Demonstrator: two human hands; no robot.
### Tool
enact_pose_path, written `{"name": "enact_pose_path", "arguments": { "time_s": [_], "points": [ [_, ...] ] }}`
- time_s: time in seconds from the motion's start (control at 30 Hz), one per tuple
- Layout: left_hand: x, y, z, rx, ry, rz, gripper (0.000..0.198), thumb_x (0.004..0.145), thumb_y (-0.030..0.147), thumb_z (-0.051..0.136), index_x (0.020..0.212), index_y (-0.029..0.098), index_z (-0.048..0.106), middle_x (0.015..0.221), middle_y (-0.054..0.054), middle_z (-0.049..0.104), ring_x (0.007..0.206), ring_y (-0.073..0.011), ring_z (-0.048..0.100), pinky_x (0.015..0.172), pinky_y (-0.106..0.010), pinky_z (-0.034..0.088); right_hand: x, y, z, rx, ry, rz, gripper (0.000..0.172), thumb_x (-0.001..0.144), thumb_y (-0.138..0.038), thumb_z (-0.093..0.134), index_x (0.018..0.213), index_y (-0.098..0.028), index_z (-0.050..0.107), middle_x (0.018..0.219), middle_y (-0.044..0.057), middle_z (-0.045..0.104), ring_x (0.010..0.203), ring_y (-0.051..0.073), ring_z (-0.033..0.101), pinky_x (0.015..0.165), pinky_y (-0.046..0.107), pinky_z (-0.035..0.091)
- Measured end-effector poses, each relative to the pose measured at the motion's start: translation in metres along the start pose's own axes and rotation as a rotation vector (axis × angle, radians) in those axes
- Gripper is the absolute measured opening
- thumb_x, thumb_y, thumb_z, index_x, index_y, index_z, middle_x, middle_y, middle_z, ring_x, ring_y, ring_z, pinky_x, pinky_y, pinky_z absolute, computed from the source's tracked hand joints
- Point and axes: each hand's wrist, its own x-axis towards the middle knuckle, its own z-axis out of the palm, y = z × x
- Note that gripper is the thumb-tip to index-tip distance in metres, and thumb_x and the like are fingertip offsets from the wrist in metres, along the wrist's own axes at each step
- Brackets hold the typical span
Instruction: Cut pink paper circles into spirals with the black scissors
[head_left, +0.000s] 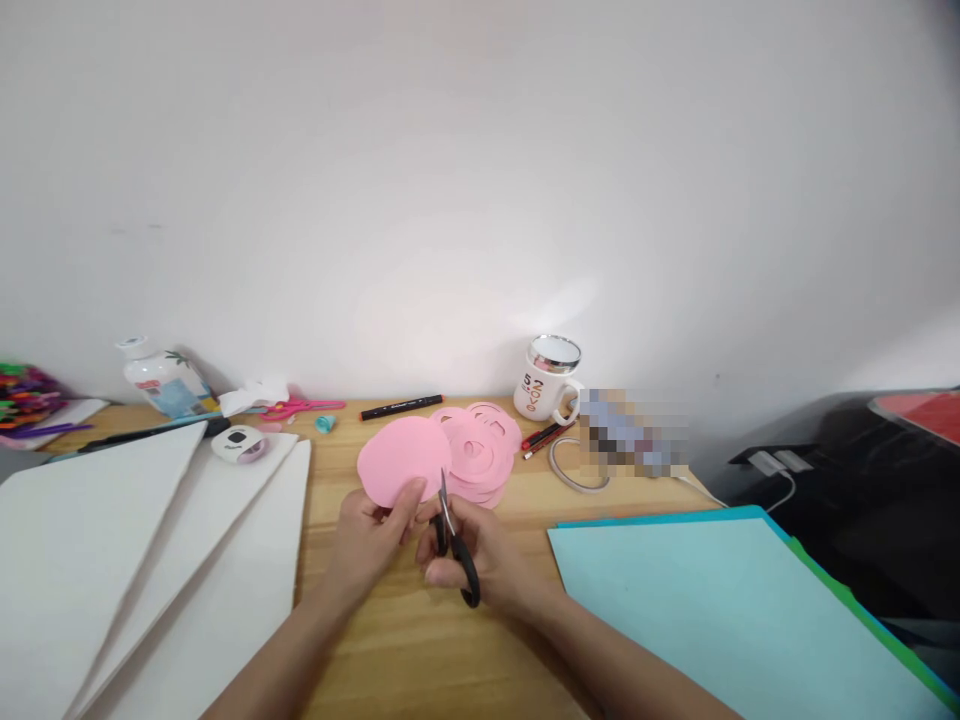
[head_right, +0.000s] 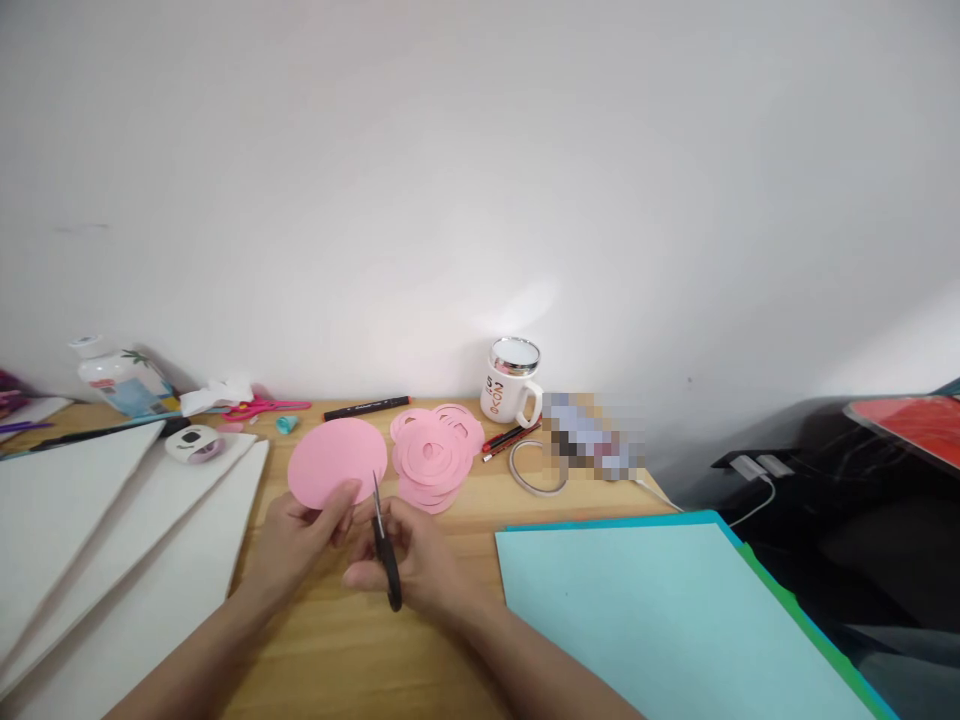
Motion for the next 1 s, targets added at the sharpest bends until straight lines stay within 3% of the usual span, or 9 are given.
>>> {"name": "enact_pose_path", "arguments": {
  "time_s": [0.1,0.23,0.5,0.7,1.0],
  "points": [
    [-0.001,0.000,0.002,0.028,0.039,-0.002,0.034,0.067,0.041,0.056,0.042,0.020,0.048,0.037,0.002,0.049,0.038,-0.0125,0.048,0.038,-0.022,0.040,0.001,0.002,-0.001,0.006,0.019,-0.032,0.044,0.061,-0.039,0.074,0.092,-0.021,0.048,0.069,-0.002,0.055,0.058,0.011,0.047,0.053,0.022,0.037],
    [-0.003,0.004,0.002,0.030,0.060,-0.025,0.022,0.065,0.039,0.058,0.060,0.017,0.058,0.056,-0.002,0.062,0.054,-0.0168,0.058,0.048,-0.024,0.047,0.002,0.000,0.000,-0.028,0.019,-0.070,0.043,0.059,-0.045,0.074,0.082,-0.018,0.050,0.069,-0.001,0.052,0.057,0.011,0.043,0.053,0.022,0.036],
    [-0.006,0.010,0.003,-0.041,0.055,-0.036,0.020,0.064,0.036,0.059,0.070,0.016,0.061,0.060,-0.001,0.064,0.056,-0.0165,0.060,0.050,-0.024,0.049,0.000,-0.006,0.007,-0.032,0.059,-0.090,0.042,0.059,-0.050,0.071,0.076,-0.018,0.051,0.065,-0.002,0.047,0.054,0.010,0.036,0.051,0.021,0.033],
    [-0.006,0.006,0.003,-0.043,-0.045,-0.038,0.029,0.070,0.037,0.054,0.049,0.017,0.053,0.042,0.003,0.051,0.040,-0.0114,0.049,0.040,-0.021,0.042,-0.001,0.003,0.007,-0.089,0.126,-0.112,0.039,0.062,-0.049,0.070,0.075,-0.018,0.050,0.061,-0.004,0.045,0.051,0.009,0.035,0.046,0.020,0.030],
    [-0.007,0.002,0.004,-0.020,-0.038,-0.039,0.028,0.069,0.036,0.056,0.049,0.017,0.050,0.039,0.004,0.048,0.038,-0.0108,0.047,0.038,-0.020,0.041,-0.003,0.003,0.012,-0.062,0.167,-0.067,0.038,0.060,-0.046,0.072,0.071,-0.019,0.048,0.053,-0.006,0.045,0.044,0.008,0.037,0.042,0.019,0.031]
  ]
}}
